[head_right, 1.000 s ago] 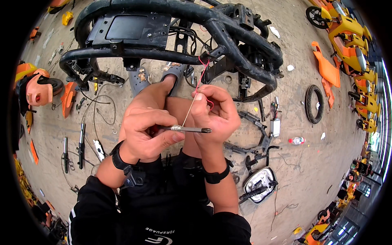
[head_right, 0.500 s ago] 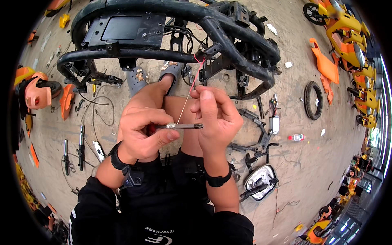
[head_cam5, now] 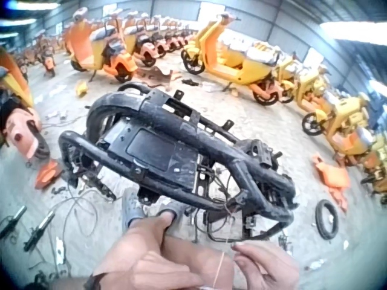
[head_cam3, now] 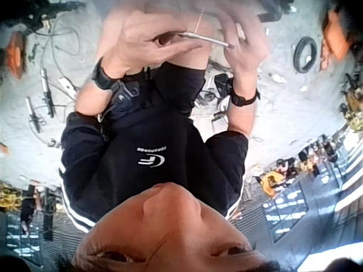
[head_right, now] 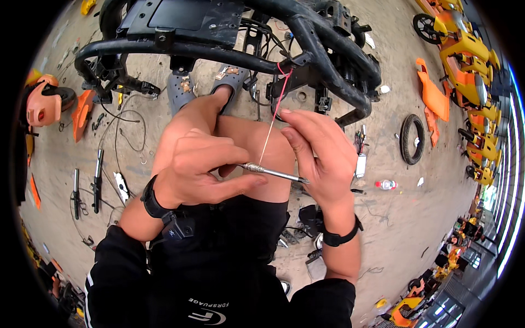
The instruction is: The person sits on the floor and uses a screwdriver to strip the insulation from a red wire attached to a scooter frame. They repeatedly scrape the wire ends and adjust their grip on the tool throughout the clip.
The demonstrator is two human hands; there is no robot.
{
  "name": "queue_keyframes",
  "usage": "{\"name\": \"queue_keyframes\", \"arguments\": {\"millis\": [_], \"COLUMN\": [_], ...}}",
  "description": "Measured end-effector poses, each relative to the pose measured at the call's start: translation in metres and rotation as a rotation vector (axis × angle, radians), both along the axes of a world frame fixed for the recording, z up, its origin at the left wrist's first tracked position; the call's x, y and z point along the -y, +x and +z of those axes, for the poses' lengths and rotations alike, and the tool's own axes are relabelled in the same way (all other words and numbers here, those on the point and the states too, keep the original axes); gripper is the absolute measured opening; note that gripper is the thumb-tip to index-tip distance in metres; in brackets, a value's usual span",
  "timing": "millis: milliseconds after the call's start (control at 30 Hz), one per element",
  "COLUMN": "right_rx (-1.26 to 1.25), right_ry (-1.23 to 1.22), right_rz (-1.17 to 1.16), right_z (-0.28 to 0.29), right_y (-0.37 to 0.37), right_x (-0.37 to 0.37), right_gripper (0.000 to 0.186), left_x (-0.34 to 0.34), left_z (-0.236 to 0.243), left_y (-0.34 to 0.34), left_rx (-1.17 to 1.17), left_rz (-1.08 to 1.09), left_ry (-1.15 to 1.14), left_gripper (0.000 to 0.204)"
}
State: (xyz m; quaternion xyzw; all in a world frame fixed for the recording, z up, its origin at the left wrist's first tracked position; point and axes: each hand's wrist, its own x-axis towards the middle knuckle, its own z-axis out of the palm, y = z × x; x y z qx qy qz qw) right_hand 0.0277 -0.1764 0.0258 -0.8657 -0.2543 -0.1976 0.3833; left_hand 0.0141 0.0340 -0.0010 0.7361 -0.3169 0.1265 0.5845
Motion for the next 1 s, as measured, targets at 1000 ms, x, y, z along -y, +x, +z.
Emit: {"name": "queue_keyframes", "arguments": {"millis": [1000], "right_rx": [-0.184], "right_ry": [0.086], "right_rz": [-0.076], "right_z": [0.01], "right_y": [0.002], "right_x": [0.015], "right_gripper": [0.009], "left_x": [0.002], "left_z": [-0.006], "left_y": [0.001], "left_rx": [-0.014], "left_rz": [0.002], "left_ry": [-0.129], "left_gripper": [0.022]}}
